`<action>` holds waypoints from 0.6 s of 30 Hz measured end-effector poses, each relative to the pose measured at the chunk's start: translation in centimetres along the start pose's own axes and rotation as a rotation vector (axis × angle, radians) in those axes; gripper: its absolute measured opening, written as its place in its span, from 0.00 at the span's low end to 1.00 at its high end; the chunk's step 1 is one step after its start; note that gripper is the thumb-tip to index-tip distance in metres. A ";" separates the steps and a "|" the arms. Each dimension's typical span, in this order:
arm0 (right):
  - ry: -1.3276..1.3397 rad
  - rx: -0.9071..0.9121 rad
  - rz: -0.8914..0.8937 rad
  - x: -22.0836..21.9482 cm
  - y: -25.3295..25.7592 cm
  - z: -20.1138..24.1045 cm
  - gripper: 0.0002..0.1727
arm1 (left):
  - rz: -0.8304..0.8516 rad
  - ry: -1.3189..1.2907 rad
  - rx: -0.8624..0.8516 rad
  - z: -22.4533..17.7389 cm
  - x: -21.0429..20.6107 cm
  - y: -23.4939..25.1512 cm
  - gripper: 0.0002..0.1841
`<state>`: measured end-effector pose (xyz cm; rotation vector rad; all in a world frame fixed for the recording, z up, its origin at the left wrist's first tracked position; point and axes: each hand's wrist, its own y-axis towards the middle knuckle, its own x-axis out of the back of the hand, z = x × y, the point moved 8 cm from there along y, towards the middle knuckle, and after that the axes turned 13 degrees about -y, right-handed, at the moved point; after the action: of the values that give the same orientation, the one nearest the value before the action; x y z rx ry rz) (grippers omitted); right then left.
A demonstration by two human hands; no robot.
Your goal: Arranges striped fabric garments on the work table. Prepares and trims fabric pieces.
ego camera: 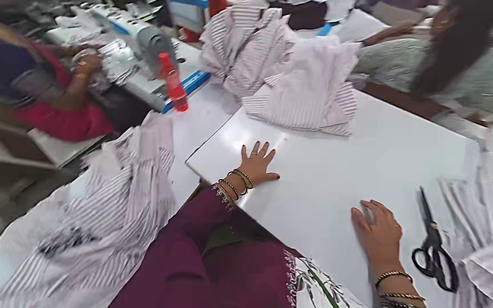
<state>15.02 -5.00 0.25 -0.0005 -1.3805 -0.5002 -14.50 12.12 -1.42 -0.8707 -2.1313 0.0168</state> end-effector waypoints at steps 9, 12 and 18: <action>0.099 0.067 0.086 0.5 -0.6 0.8 0.27 | -0.731 -0.170 0.064 9.7 -2.3 -16.6 0.37; 0.108 0.148 0.107 0.6 -1.3 1.1 0.28 | -0.646 -0.090 0.434 16.3 -4.4 -24.1 0.46; 0.143 0.249 0.152 0.7 -3.6 0.9 0.29 | -0.380 -0.041 1.023 24.3 -7.5 -41.4 0.52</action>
<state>13.09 -8.19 0.10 0.1294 -1.2829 -0.1958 -52.12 -17.31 -10.69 0.1348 -1.9082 0.8463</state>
